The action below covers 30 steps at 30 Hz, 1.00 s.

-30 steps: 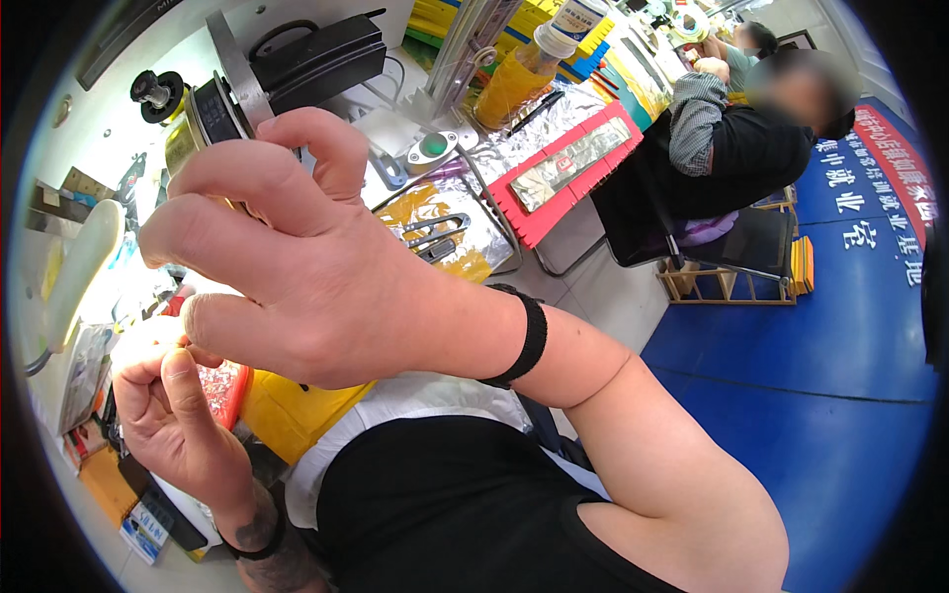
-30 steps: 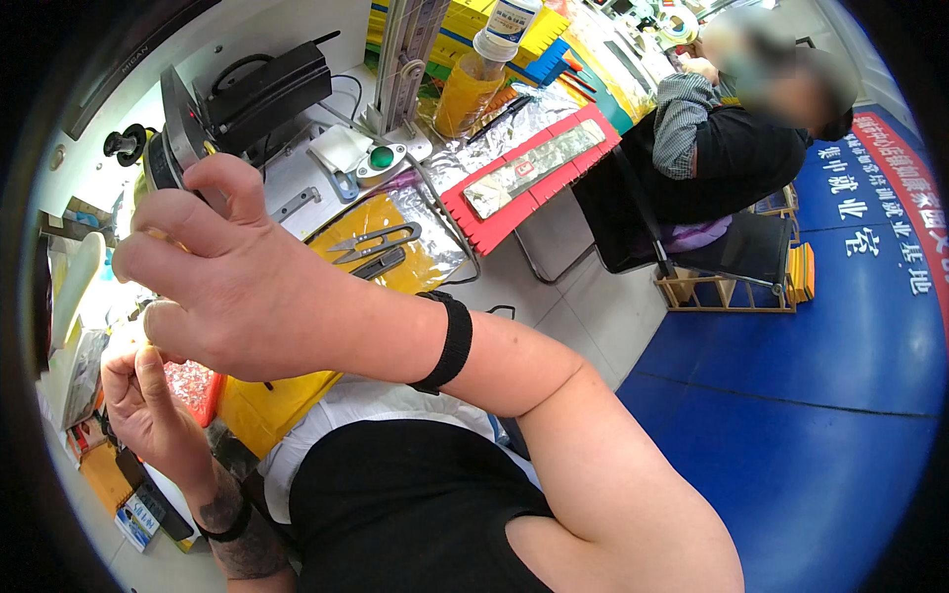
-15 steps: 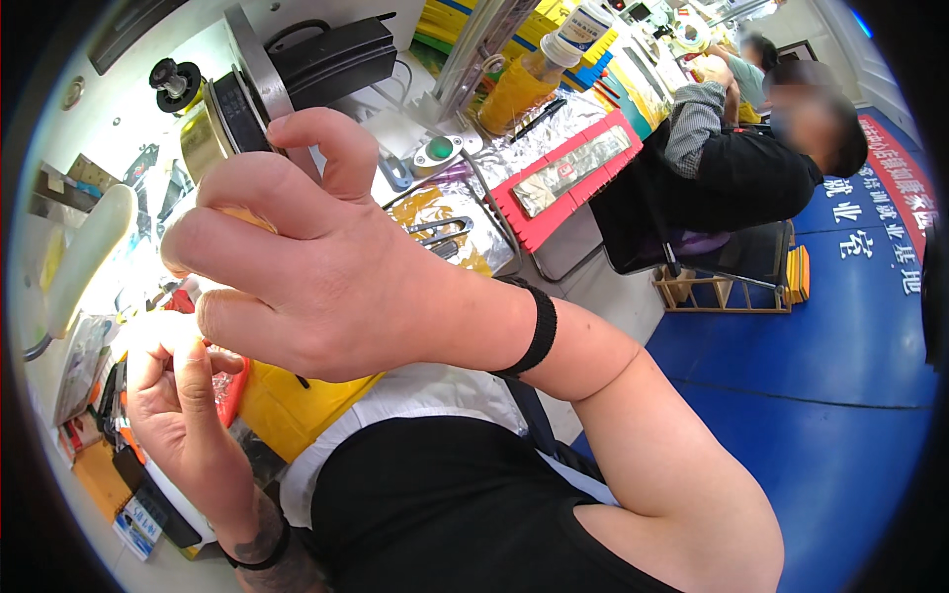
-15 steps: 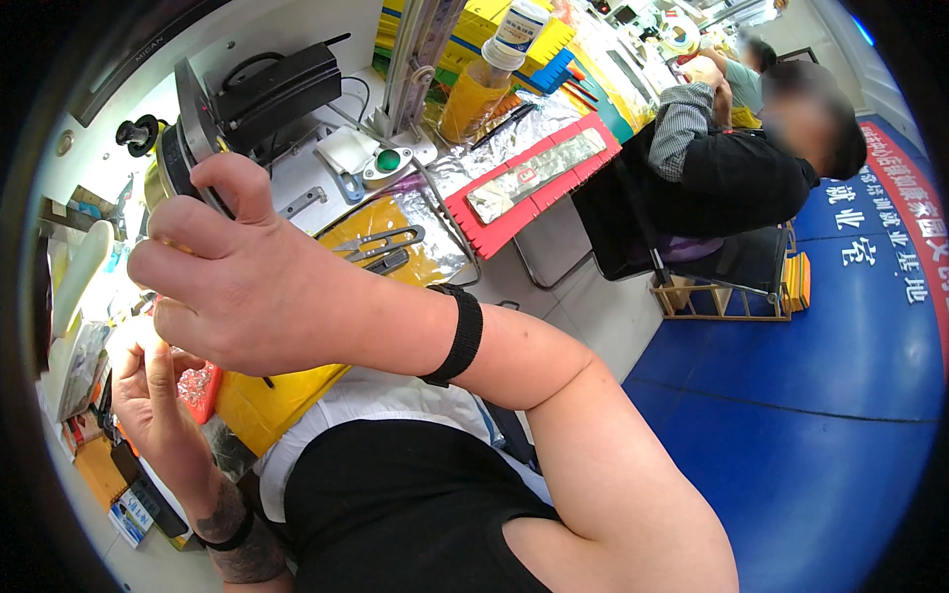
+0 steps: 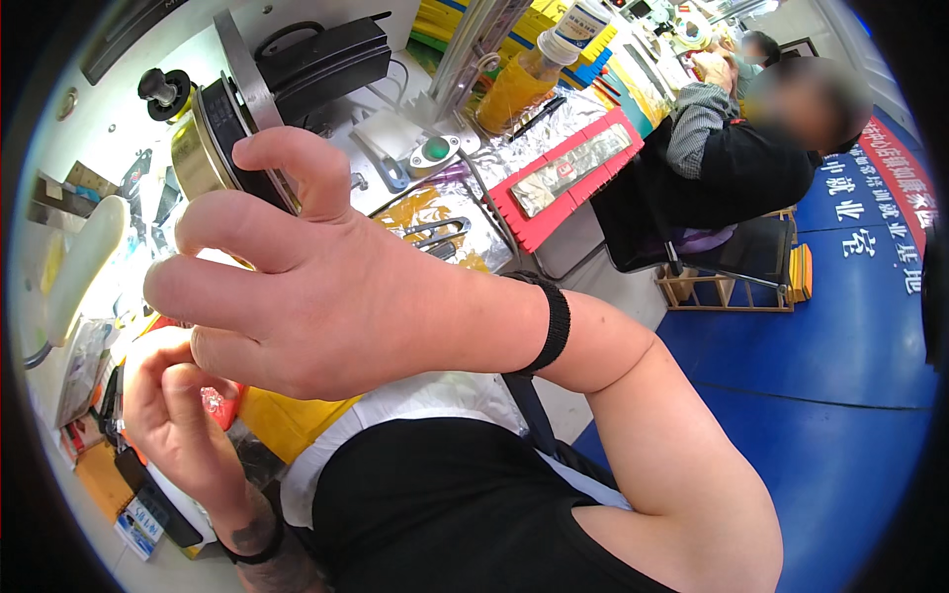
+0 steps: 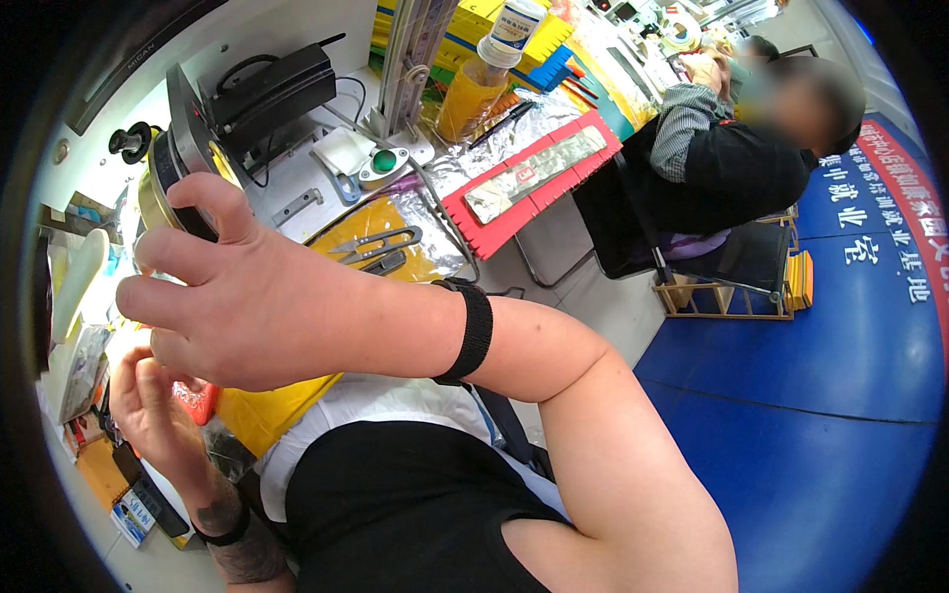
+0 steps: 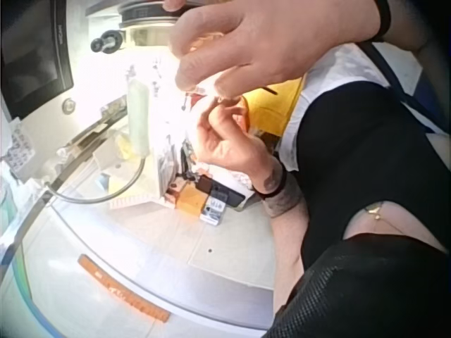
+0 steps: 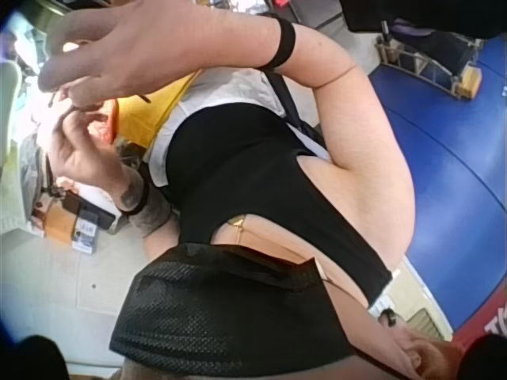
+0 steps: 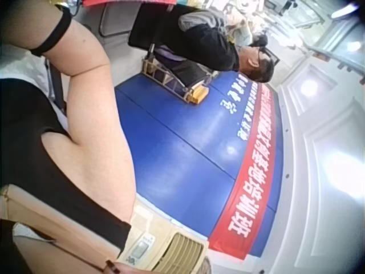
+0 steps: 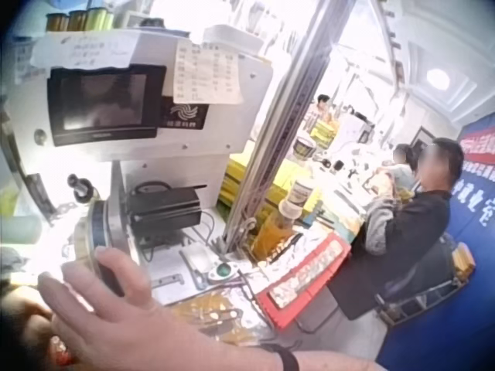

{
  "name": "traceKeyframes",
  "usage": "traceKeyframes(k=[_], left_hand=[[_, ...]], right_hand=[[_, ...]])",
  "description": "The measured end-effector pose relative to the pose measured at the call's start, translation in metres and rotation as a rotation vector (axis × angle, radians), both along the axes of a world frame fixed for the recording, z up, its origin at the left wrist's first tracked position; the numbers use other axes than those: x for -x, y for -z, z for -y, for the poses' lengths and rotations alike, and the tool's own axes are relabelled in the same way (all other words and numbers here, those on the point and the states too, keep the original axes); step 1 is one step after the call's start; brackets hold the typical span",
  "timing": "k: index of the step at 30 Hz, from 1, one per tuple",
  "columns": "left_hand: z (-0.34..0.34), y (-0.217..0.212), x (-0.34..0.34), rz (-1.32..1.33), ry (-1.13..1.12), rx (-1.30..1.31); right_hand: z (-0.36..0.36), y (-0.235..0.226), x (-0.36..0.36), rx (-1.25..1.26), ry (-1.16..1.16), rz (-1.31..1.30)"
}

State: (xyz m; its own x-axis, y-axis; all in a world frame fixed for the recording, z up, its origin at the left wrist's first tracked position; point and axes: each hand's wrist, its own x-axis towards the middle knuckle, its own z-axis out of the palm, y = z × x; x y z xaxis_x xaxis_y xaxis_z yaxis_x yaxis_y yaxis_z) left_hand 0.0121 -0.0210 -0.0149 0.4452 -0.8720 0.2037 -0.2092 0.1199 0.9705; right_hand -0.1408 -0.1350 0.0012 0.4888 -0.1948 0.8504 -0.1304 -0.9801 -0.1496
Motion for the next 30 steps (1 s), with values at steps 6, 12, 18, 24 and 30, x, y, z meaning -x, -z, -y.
traceKeyframes(k=[6,12,18,24,30], left_hand=[[0.000,-0.004,0.000,-0.355,0.093,-0.122],[-0.005,-0.009,-0.005,-0.023,0.187,-0.123],[-0.002,0.006,-0.006,0.507,0.055,0.180],[-0.005,0.005,-0.008,-0.449,0.255,-0.185],[0.003,-0.005,-0.004,-0.211,0.232,-0.201]], right_hand=[[-0.002,-0.001,0.001,0.022,-0.005,-0.010],[0.000,0.000,0.000,0.051,0.021,-0.022],[0.000,-0.003,0.001,0.041,0.013,-0.077],[-0.001,-0.003,0.001,0.041,-0.006,-0.059],[0.000,-0.009,0.009,-0.008,-0.009,-0.145]])
